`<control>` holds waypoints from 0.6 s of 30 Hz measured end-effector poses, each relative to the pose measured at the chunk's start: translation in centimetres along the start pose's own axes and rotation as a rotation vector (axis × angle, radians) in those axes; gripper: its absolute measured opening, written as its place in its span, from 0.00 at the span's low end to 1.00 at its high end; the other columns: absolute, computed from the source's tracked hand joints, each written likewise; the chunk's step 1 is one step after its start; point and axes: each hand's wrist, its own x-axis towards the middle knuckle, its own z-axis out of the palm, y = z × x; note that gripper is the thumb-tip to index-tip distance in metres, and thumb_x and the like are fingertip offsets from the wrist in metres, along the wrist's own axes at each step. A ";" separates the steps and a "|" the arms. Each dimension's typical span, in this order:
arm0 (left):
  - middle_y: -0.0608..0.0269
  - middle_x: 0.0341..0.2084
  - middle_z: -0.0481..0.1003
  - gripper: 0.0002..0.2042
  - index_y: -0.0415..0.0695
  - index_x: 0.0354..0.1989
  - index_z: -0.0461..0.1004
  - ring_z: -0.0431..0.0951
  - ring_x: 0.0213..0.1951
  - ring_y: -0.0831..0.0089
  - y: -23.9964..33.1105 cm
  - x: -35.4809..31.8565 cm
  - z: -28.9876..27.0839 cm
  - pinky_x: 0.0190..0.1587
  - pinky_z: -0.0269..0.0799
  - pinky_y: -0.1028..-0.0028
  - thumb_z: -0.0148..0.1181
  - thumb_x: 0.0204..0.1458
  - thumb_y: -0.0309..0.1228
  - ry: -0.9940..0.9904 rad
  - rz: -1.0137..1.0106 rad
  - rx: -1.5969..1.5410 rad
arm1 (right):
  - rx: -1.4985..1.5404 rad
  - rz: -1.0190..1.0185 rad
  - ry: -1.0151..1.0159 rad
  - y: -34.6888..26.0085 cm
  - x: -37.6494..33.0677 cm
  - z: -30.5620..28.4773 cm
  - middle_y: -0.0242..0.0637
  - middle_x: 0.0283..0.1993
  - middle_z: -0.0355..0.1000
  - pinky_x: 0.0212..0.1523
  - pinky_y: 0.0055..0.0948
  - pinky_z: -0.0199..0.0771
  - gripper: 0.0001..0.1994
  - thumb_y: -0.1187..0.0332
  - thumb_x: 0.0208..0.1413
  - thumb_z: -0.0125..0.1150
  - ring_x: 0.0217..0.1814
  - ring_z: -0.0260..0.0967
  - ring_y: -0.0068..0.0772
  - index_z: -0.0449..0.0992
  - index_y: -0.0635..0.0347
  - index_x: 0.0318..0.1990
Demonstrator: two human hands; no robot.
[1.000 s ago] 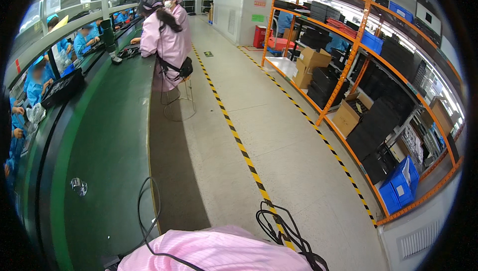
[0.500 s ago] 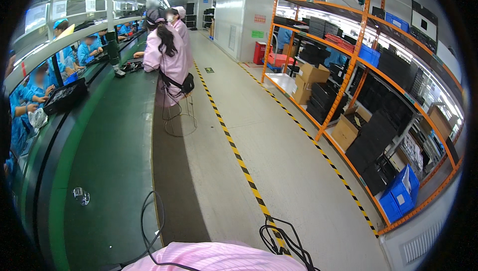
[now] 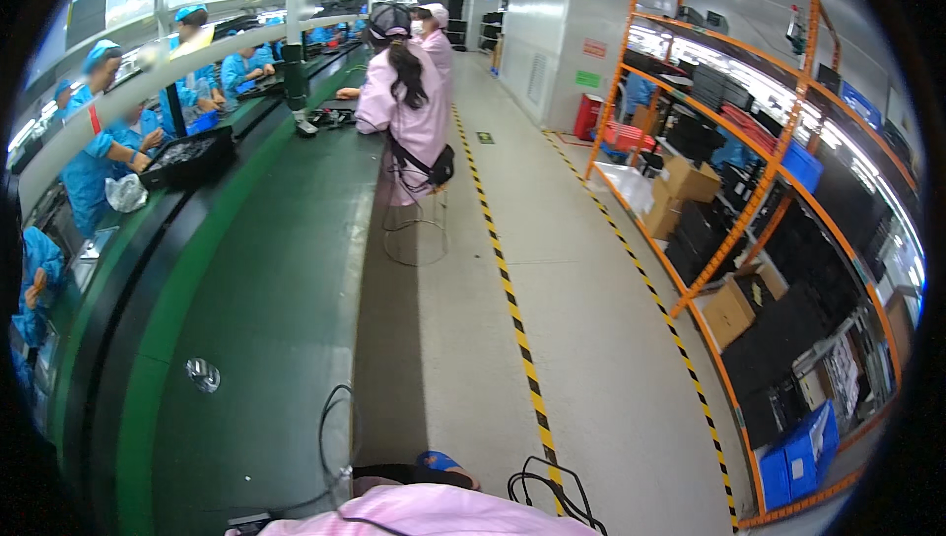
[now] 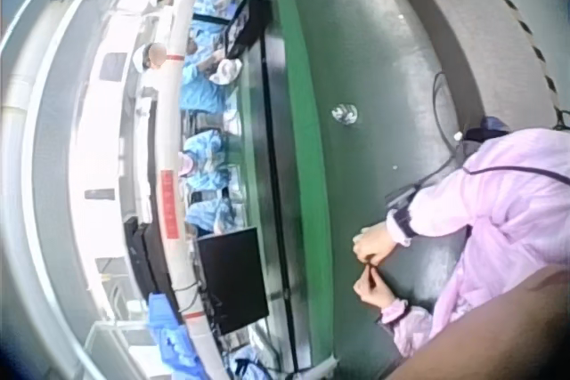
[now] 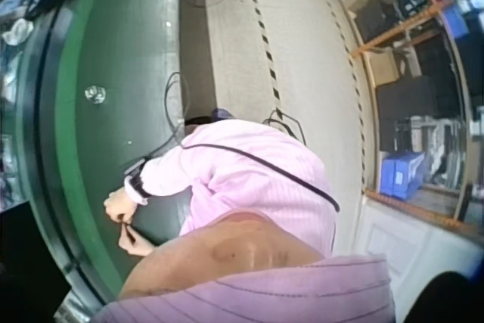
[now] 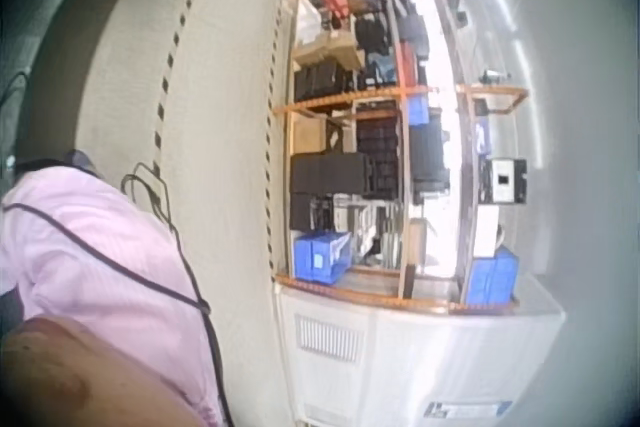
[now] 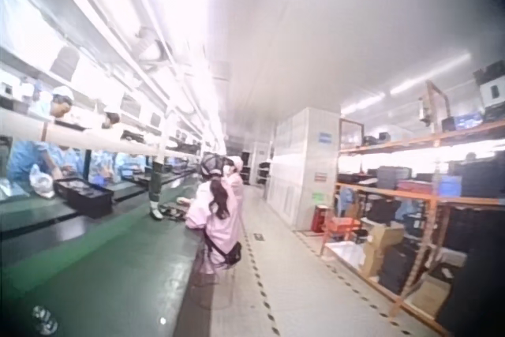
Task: Assemble a small plastic component and then organize monitor panels into foam trays on a storage shelf.
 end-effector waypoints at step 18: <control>0.54 0.38 0.72 0.15 0.38 0.48 0.70 0.73 0.38 0.64 31.9 2.4 15.9 0.42 0.72 0.66 0.58 0.51 0.27 -0.793 -0.359 -0.708 | -0.001 1.590 0.054 -26.1 -49.0 -27.9 0.43 0.32 0.75 0.38 0.40 0.70 0.16 0.63 0.44 0.56 0.36 0.74 0.42 0.76 0.57 0.42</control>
